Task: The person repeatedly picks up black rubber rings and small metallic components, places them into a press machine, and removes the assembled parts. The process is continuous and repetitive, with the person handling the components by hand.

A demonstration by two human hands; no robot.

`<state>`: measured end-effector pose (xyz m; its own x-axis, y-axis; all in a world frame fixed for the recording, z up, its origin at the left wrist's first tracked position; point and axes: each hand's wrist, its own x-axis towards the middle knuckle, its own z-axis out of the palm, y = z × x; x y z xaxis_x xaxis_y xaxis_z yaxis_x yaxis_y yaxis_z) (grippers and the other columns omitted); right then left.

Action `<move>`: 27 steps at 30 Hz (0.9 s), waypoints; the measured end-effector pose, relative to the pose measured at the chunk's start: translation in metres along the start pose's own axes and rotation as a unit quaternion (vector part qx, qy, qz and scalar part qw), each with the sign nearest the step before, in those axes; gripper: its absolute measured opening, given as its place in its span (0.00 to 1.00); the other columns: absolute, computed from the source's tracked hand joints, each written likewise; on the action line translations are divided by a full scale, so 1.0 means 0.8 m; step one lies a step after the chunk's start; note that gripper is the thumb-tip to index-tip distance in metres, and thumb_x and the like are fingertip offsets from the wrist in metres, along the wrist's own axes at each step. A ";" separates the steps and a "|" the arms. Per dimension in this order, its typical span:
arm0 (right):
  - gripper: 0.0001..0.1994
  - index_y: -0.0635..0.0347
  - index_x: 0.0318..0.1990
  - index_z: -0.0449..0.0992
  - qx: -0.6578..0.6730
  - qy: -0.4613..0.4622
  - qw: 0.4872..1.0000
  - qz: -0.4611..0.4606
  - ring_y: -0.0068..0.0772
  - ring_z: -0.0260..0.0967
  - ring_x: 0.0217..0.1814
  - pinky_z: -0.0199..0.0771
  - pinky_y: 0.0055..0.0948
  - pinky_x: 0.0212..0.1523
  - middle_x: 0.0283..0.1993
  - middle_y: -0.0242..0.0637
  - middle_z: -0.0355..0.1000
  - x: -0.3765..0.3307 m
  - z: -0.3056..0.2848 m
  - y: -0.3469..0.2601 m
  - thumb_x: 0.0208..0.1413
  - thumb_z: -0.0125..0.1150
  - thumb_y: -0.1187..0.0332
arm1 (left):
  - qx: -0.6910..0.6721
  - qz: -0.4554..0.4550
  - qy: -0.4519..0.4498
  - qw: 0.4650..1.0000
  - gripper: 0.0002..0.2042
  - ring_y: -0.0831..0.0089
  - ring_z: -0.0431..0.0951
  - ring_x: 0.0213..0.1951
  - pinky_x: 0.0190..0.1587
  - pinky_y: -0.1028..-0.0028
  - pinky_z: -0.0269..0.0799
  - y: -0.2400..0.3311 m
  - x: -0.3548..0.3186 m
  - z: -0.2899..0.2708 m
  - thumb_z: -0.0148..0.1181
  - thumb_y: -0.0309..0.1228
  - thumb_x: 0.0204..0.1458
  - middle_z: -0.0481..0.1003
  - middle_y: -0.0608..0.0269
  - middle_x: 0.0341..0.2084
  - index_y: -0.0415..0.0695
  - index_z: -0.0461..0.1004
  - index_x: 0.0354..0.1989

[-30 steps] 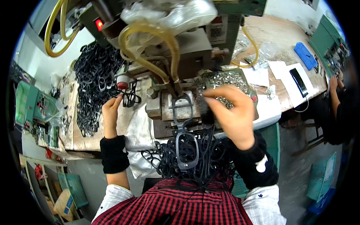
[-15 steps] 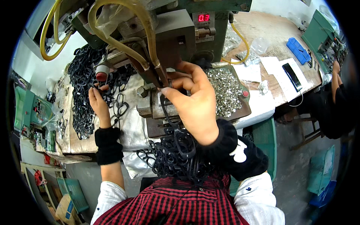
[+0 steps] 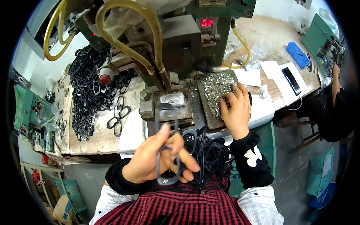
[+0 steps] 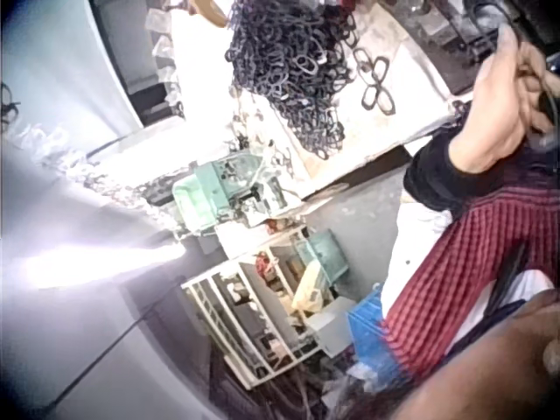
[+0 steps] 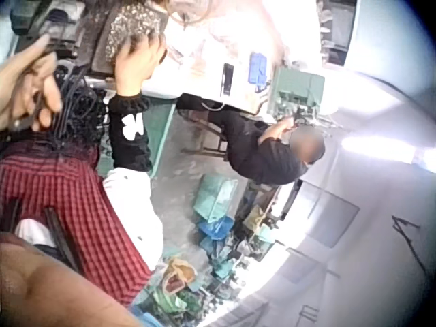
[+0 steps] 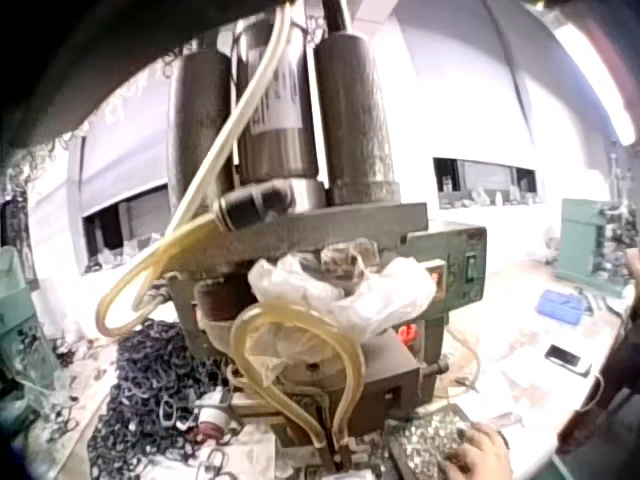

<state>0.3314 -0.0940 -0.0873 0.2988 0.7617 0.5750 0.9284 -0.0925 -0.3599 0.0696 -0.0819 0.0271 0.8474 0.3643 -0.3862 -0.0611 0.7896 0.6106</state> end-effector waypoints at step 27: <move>0.07 0.65 0.46 0.79 0.452 0.177 0.839 0.247 0.21 0.71 0.44 0.71 0.22 0.49 0.43 0.32 0.76 -0.014 0.022 0.014 0.63 0.59 0.75 | 0.315 0.489 0.430 0.690 0.04 0.73 0.78 0.35 0.37 0.75 0.74 0.012 -0.107 -0.123 0.56 0.23 0.61 0.80 0.57 0.33 0.36 0.76 0.39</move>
<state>0.3344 -0.0927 -0.1108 0.7926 0.5211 0.3167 0.1729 0.3060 -0.9362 -0.0557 -0.0571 -0.0019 -0.0793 0.9433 0.3224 0.0889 -0.3154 0.9448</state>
